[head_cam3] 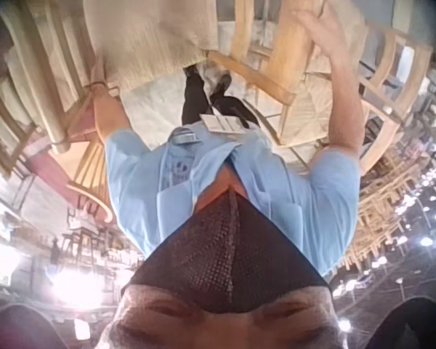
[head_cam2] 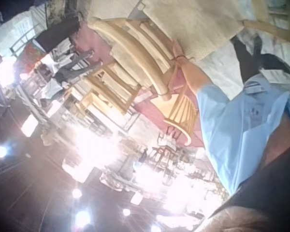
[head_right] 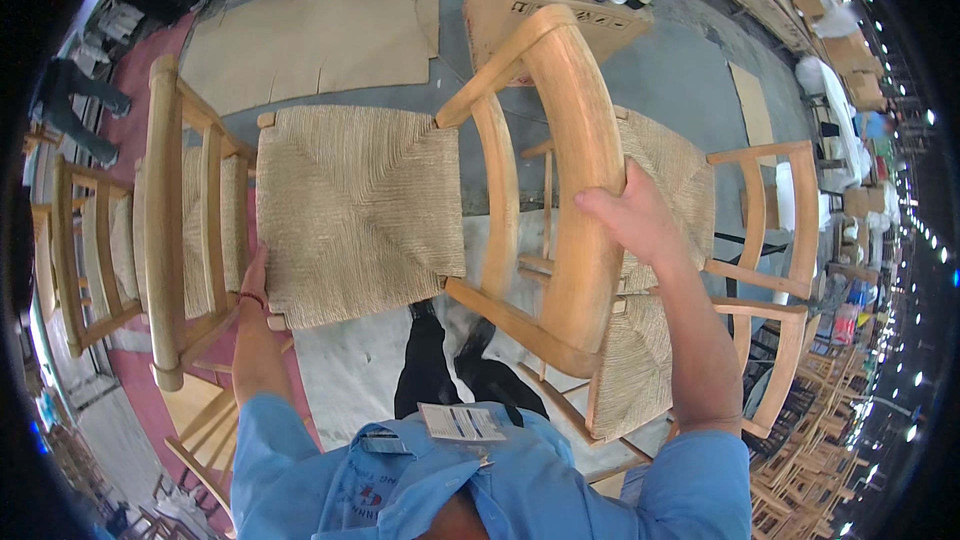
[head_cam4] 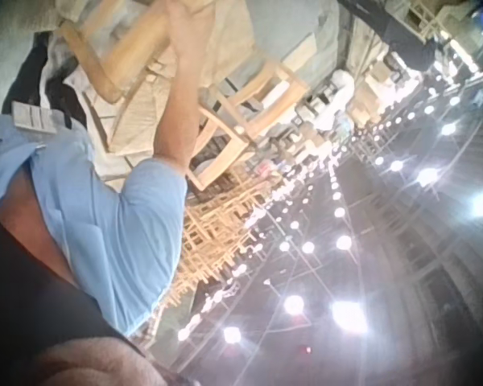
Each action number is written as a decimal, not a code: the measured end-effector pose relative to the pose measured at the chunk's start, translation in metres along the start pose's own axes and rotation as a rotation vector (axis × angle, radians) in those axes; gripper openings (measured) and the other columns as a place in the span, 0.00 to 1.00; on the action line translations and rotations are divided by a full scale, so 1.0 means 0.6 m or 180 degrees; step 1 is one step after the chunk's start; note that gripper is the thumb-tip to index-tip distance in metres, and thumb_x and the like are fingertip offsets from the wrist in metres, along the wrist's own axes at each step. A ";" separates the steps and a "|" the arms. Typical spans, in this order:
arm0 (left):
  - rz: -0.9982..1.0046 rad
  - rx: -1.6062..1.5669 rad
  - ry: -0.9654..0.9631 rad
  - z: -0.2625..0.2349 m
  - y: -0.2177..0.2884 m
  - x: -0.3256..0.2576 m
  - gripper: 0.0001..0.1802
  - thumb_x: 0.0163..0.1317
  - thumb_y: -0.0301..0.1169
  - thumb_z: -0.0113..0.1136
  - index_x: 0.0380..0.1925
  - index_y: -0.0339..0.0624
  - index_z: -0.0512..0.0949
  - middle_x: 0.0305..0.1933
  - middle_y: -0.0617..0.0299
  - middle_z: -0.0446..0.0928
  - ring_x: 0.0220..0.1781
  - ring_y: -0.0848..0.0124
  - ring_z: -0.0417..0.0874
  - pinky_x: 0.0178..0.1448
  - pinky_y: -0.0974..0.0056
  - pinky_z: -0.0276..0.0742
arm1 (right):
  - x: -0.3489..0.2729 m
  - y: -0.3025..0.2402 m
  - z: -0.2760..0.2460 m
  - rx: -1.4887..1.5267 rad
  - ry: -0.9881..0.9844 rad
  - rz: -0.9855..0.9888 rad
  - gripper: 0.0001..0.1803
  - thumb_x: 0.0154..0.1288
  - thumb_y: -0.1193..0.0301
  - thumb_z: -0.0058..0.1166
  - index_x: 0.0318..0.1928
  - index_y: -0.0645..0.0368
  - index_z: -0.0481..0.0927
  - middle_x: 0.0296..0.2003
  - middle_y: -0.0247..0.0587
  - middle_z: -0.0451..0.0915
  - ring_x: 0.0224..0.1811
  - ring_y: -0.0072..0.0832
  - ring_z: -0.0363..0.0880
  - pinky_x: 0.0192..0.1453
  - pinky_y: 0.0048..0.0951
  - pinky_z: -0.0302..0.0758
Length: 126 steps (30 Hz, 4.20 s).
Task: The person moves wooden chairs and stools around a workshop floor, then retrieves a bottle of dark finish and a brush. They apply the finish to the underside of a wooden pallet or bench frame, then cap the bottle and place it back in a box.
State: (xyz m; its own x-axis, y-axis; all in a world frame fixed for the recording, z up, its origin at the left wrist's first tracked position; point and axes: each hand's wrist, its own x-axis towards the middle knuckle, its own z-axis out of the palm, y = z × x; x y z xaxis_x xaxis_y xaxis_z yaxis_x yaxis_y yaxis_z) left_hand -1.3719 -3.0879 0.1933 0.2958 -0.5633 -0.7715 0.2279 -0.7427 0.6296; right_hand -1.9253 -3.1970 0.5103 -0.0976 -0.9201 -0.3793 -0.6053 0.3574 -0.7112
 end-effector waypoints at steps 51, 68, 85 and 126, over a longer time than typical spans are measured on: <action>0.0878 0.4219 -0.1932 0.302 0.179 0.155 0.33 0.58 0.54 0.52 0.47 0.35 0.80 0.54 0.40 0.76 0.59 0.49 0.75 0.63 0.55 0.69 | 0.053 0.154 -0.173 -0.2644 0.2534 0.2131 0.38 0.56 0.54 0.61 0.63 0.52 0.60 0.52 0.52 0.72 0.55 0.51 0.72 0.54 0.53 0.72; 0.1570 0.6455 -0.2533 0.257 0.487 0.576 0.21 0.53 0.36 0.60 0.49 0.46 0.78 0.51 0.52 0.80 0.53 0.58 0.81 0.54 0.53 0.77 | 0.093 0.111 -0.154 -0.2195 0.2822 0.3415 0.50 0.42 0.60 0.71 0.67 0.50 0.58 0.59 0.50 0.67 0.65 0.49 0.62 0.64 0.52 0.63; -0.0140 0.3290 -0.1284 0.449 1.028 0.636 0.22 0.64 0.43 0.52 0.55 0.47 0.71 0.46 0.58 0.76 0.45 0.64 0.78 0.43 0.56 0.76 | 0.312 0.032 -0.194 -0.1583 0.2592 0.3756 0.30 0.54 0.68 0.58 0.60 0.50 0.67 0.63 0.39 0.64 0.69 0.43 0.55 0.64 0.55 0.66; 0.0832 0.3134 -0.2408 0.795 0.908 0.267 0.22 0.65 0.39 0.55 0.55 0.38 0.74 0.41 0.60 0.79 0.37 0.75 0.78 0.36 0.70 0.76 | 0.656 -0.086 -0.361 0.0245 0.2051 0.0584 0.24 0.48 0.71 0.63 0.48 0.61 0.75 0.40 0.45 0.79 0.41 0.34 0.79 0.48 0.32 0.75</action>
State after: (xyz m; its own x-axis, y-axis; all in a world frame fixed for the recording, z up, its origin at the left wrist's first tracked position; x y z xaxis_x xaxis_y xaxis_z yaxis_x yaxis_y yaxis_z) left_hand -1.6430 -3.7555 0.3690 -0.4485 -0.5572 -0.6988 -0.6369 -0.3493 0.6873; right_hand -2.1038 -3.6123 0.5258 -0.6597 -0.7466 -0.0861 -0.4783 0.5055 -0.7182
